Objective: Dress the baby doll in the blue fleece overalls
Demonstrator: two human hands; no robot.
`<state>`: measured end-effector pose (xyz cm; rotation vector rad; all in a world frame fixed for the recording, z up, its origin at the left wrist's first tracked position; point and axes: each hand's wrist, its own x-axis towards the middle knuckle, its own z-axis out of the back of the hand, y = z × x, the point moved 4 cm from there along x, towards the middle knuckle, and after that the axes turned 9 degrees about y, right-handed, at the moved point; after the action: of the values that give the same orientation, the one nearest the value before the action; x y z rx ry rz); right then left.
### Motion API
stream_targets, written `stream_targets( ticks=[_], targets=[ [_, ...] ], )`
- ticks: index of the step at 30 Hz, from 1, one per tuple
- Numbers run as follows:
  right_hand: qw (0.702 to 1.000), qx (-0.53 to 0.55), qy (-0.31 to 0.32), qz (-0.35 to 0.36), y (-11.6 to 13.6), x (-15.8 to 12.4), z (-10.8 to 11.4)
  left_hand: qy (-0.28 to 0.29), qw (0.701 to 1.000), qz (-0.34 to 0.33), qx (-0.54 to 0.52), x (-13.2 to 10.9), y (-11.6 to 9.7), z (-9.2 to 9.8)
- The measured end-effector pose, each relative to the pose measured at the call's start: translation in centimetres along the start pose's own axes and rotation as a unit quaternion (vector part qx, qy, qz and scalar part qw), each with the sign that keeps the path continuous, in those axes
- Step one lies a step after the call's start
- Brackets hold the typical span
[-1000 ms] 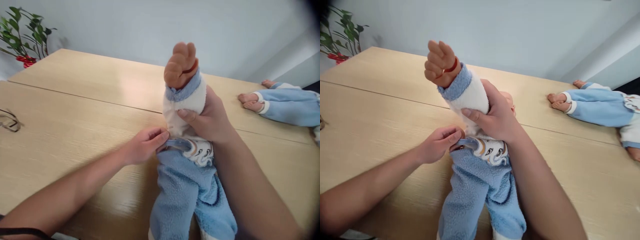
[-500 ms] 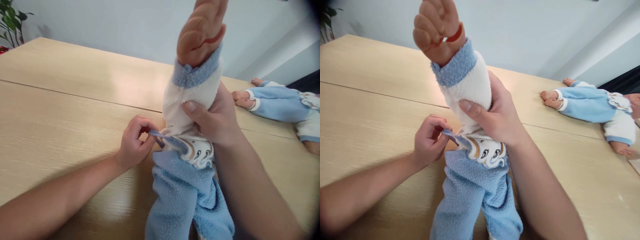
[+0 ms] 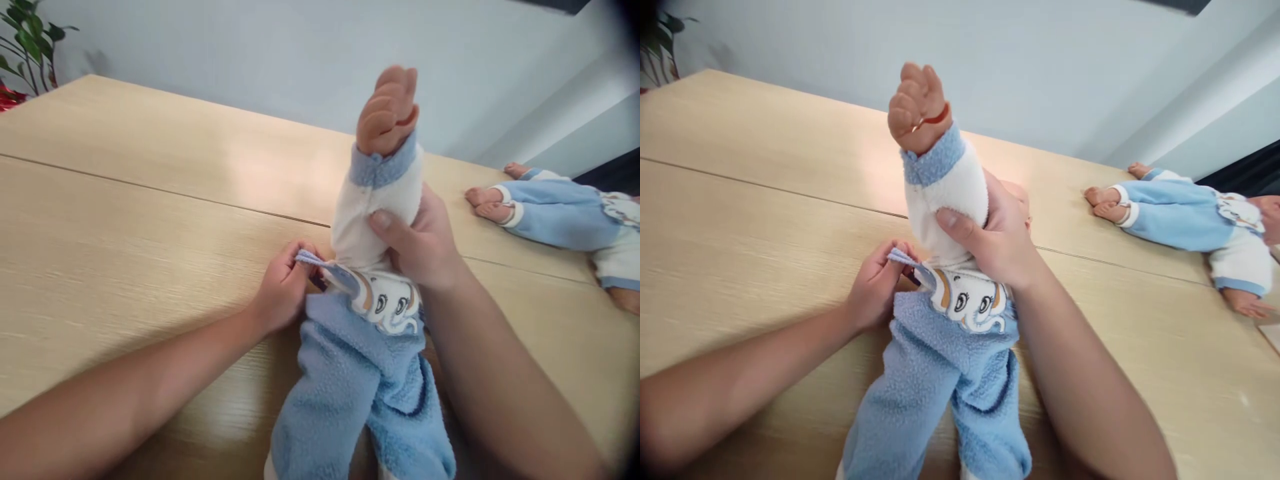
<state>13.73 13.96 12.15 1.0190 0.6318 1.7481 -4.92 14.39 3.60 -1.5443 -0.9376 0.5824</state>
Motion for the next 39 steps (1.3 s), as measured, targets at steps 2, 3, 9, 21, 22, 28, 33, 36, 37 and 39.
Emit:
stream_targets(
  ticks=[2,3,9,21,22,28,33,36,37,39],
  targets=[
    [1.0,-0.002,0.003,-0.007,-0.1,-0.1,-0.1,0.052,0.99,-0.085,0.104,-0.3,-1.8,-0.2],
    [1.0,0.002,0.007,-0.008,0.0,-0.1,-0.2,0.088,0.977,-0.119,0.154,-0.4,-2.6,-0.4],
    [0.999,-0.027,0.02,0.024,1.6,0.1,-0.6,0.171,0.932,-0.199,0.249,-0.4,-4.5,-1.3],
    [0.985,-0.148,-0.056,0.073,5.6,-0.3,-0.8,0.155,0.759,-0.507,0.378,-1.8,-5.7,0.4],
    [0.983,-0.157,-0.062,0.07,5.7,-0.3,-0.8,0.154,0.759,-0.513,0.37,-1.8,-5.6,0.6],
    [0.979,-0.173,-0.079,0.079,5.7,-0.5,-0.3,0.118,0.795,-0.485,0.344,-1.3,-5.0,1.3],
    [0.975,-0.198,-0.075,0.064,5.7,-0.6,-0.2,0.111,0.821,-0.44,0.346,-0.7,-4.9,1.4],
    [0.969,-0.227,-0.075,0.061,5.8,-0.7,-0.3,0.131,0.806,-0.462,0.346,-0.9,-5.1,1.6],
    [0.968,-0.231,-0.076,0.061,5.8,-0.7,-0.2,0.136,0.799,-0.468,0.351,-0.9,-5.2,1.6],
    [0.969,-0.227,-0.08,0.06,5.7,-0.8,-0.2,0.138,0.788,-0.473,0.368,-1.1,-5.5,1.5]
  ],
)
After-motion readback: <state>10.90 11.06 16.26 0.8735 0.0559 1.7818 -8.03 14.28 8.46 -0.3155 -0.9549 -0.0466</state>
